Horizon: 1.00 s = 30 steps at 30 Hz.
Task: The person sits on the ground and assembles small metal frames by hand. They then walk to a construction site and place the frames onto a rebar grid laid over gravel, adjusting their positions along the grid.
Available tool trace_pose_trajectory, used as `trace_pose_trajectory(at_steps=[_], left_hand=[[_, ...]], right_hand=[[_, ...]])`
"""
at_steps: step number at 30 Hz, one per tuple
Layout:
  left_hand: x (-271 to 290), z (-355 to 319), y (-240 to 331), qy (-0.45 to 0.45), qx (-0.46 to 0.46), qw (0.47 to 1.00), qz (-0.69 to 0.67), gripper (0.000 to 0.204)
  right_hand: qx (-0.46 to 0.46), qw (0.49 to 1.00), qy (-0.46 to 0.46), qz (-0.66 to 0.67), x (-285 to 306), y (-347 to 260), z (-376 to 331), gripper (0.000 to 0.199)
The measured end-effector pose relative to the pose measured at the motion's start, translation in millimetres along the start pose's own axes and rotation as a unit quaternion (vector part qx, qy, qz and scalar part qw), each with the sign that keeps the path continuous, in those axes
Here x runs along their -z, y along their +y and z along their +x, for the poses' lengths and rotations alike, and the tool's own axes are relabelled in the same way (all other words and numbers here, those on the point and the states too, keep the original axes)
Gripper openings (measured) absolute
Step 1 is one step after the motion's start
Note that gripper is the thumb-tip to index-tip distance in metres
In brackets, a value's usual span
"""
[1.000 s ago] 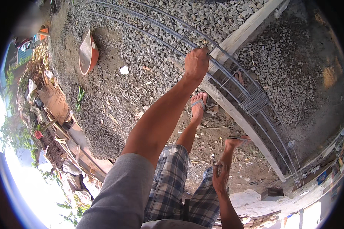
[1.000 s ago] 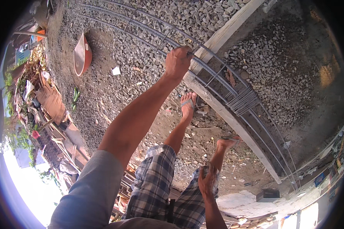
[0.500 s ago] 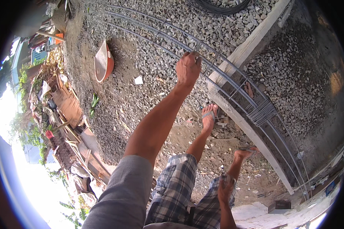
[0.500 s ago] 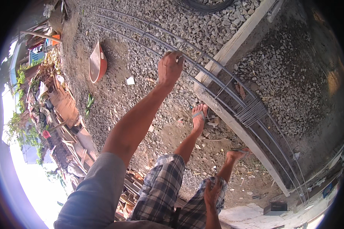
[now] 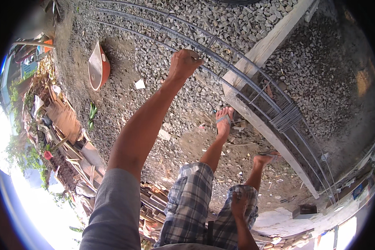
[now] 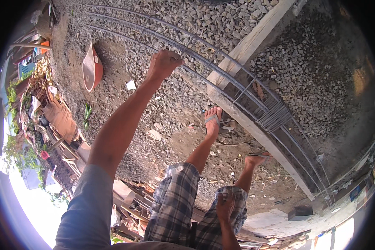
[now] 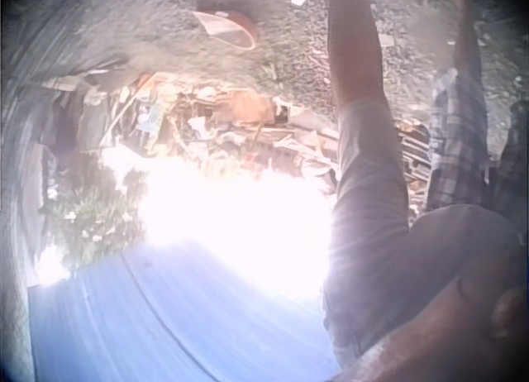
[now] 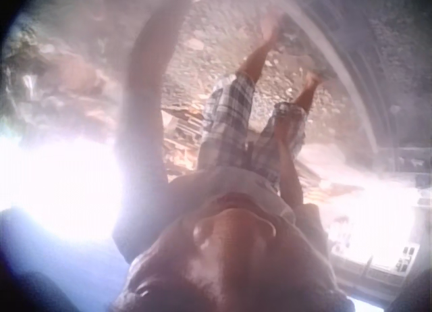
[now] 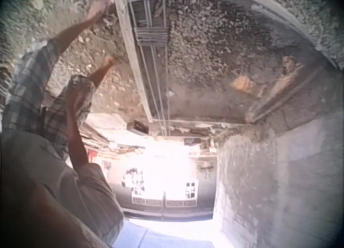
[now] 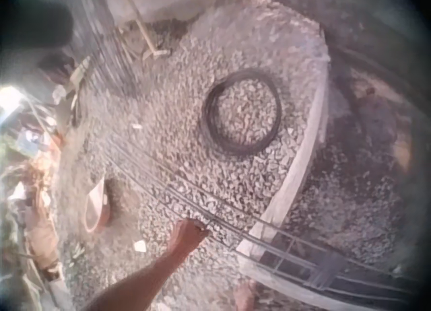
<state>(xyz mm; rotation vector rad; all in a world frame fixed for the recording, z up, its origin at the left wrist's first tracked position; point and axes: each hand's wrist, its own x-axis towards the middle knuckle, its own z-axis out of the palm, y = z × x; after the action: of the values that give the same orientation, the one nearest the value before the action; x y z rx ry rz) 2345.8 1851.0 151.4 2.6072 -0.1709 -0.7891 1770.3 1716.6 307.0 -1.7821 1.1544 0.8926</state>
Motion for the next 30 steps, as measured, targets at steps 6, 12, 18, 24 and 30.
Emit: trace_pose_trajectory(at_steps=[6, 12, 18, 24, 30], left_hand=[[-0.9, 1.2, -8.9, 0.068, 0.009, 0.998, 0.007, 0.019], [24.7, 23.5, -23.9, 0.099, -0.003, 0.993, 0.066, 0.015], [33.5, 32.3, -36.9, 0.128, -0.002, 0.987, 0.1, 0.018], [-38.3, -33.1, 28.7, 0.099, -0.081, 0.992, -0.002, 0.036], [-78.9, -53.7, 42.0, 0.11, -0.053, 0.992, -0.023, 0.027]], right_hand=[[-0.048, 0.996, -0.018, 0.074, 7.4, -37.0, -0.6, 0.046], [-0.032, 0.998, -0.011, 0.049, 11.5, -22.5, -4.2, 0.046], [-0.047, 0.998, -0.027, 0.023, -6.3, -8.6, -10.5, 0.047], [-0.022, 1.0, 0.0, -0.009, -4.2, 6.9, -7.4, 0.045], [-0.055, 0.997, -0.007, 0.051, -1.2, 17.0, -8.9, 0.047]])
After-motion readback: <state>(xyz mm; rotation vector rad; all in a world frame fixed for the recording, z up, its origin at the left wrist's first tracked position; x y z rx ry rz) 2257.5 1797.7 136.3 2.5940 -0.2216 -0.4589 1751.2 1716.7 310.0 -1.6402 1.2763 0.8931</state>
